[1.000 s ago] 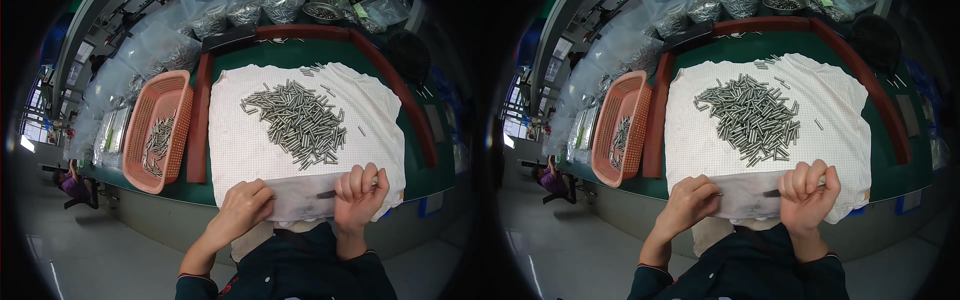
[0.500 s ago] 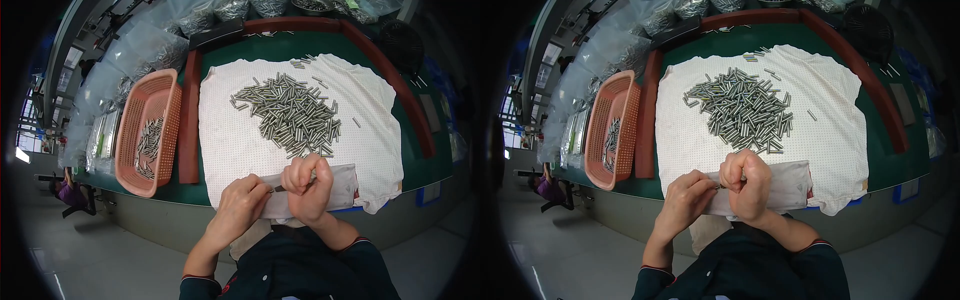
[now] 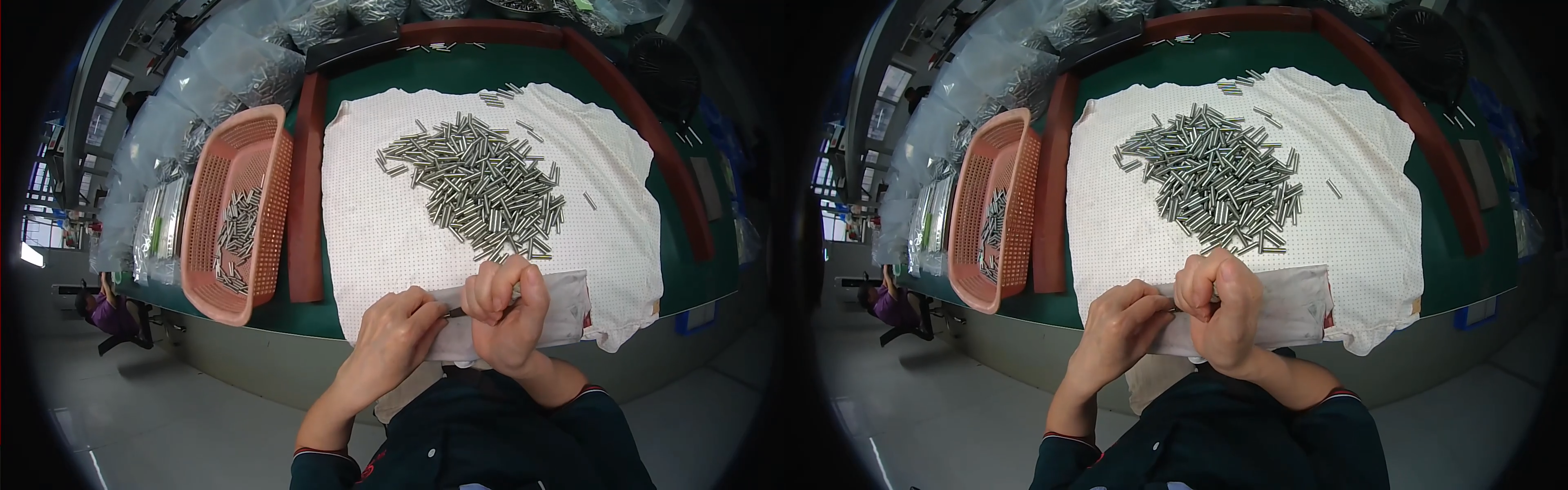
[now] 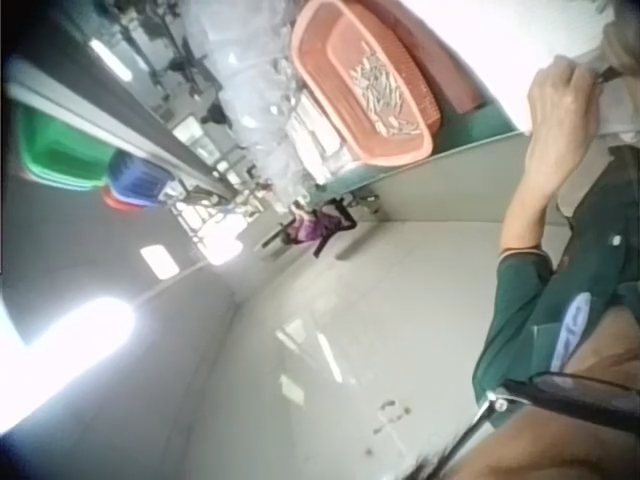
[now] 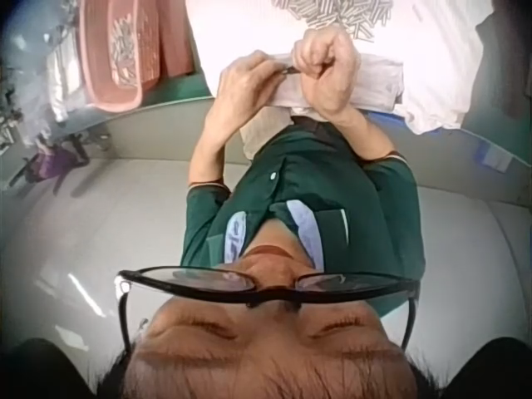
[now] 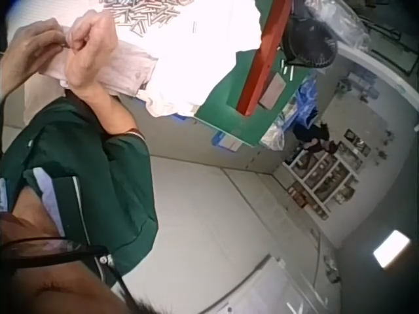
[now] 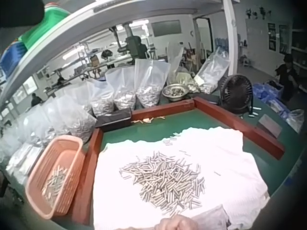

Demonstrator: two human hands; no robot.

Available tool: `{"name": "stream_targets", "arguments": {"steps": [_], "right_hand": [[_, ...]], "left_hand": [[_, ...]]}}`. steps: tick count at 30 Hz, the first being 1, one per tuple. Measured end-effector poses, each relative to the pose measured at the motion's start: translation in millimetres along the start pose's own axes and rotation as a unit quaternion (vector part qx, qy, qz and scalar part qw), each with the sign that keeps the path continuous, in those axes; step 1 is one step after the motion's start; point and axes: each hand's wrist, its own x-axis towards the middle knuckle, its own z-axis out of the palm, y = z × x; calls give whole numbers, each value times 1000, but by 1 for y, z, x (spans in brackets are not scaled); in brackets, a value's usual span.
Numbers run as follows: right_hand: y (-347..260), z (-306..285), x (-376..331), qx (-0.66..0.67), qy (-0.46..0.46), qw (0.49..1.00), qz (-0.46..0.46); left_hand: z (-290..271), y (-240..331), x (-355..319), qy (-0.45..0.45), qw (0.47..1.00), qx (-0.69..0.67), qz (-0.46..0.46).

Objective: Inspecting and sorting small metal pins on a workbench at a manufacturing facility.

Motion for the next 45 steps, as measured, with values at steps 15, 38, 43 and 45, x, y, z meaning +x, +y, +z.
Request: {"name": "stream_targets", "arguments": {"steps": [15,38,43,45], "right_hand": [[4,-1,-1,35,22,999,-21],[-50,-20,3,91,92,992,-14],[-80,-57,-3,127,137,982,-20],[-80,-68,-4,154,156,975,-21]], "left_hand": [[-1,-6,3,-13,1000,-10,-11],[1,6,-4,-27,993,113,-8],[-2,-9,-7,25,841,-508,-186],[-3,-23,-7,21,787,-588,-187]]}}
